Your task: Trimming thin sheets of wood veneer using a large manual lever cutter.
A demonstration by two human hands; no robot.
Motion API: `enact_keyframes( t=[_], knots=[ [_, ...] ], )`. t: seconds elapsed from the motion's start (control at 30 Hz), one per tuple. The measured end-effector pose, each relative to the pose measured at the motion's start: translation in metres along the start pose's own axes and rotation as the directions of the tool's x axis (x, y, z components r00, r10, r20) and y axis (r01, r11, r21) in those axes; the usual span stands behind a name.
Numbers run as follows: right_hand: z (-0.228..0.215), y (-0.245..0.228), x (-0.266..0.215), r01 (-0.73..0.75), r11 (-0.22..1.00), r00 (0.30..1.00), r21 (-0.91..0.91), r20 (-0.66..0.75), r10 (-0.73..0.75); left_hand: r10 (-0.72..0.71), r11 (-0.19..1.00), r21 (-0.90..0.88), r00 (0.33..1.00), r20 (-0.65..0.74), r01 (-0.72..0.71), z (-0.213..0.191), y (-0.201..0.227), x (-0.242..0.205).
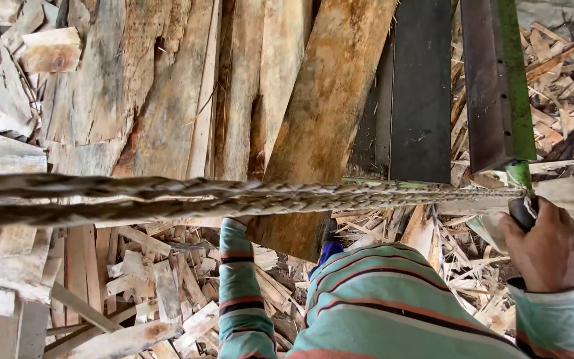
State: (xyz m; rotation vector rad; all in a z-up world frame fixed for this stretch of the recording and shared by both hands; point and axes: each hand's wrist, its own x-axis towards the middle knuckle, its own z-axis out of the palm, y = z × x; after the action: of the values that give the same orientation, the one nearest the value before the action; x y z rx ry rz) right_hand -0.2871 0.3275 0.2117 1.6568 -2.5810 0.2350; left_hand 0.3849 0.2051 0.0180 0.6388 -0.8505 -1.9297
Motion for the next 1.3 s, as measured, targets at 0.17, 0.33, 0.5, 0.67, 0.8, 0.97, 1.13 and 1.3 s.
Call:
enact_keyframes(
  t=[0.17, 0.33, 0.5, 0.67, 0.8, 0.97, 1.13, 1.3],
  knots=[
    [-0.005, -0.006, 0.001, 0.003, 0.999, 1.000, -0.034, -0.010, -0.004, 0.009, 0.991, 0.137, 1.000, 0.007, -0.010, -0.005, 0.011, 0.009],
    [0.015, -0.012, -0.018, 0.098, 0.991, 0.974, 0.095, -0.212, -0.076, 0.022, 0.960, 0.279, 0.999, 0.035, -0.030, -0.010, 0.027, 0.033],
    [-0.024, -0.152, -0.013, 0.207, 0.627, 0.972, 0.751, -0.084, -0.221, 0.027, 0.901, 0.432, 0.998, 0.059, -0.050, -0.008, 0.066, 0.045],
    [0.127, -0.235, -0.001, -0.320, 0.607, 0.602, 0.728, 0.651, -0.464, -0.022, 0.970, 0.242, 0.997, 0.080, 0.002, -0.038, 0.046, 0.049],
    [0.267, -0.281, -0.036, -0.518, -0.004, 0.718, 0.855, 0.432, -0.546, -0.096, 0.995, 0.038, 0.995, 0.003, 0.096, -0.061, 0.041, 0.041],
    [0.172, -0.308, -0.009, -0.589, 0.026, 0.720, 0.808, 0.538, -0.438, -0.074, 0.959, 0.248, 0.968, -0.239, 0.135, 0.015, 0.060, 0.062],
    [0.100, -0.318, 0.004, -0.639, 0.053, 0.705, 0.767, 0.612, -0.358, 0.024, 0.898, 0.405, 0.901, -0.433, 0.170, 0.074, 0.001, 0.061],
    [0.167, -0.230, -0.033, -0.573, 0.293, 0.689, 0.765, 0.644, -0.334, -0.059, 0.983, 0.133, 0.909, -0.413, 0.124, 0.101, -0.081, 0.053]
  ],
)
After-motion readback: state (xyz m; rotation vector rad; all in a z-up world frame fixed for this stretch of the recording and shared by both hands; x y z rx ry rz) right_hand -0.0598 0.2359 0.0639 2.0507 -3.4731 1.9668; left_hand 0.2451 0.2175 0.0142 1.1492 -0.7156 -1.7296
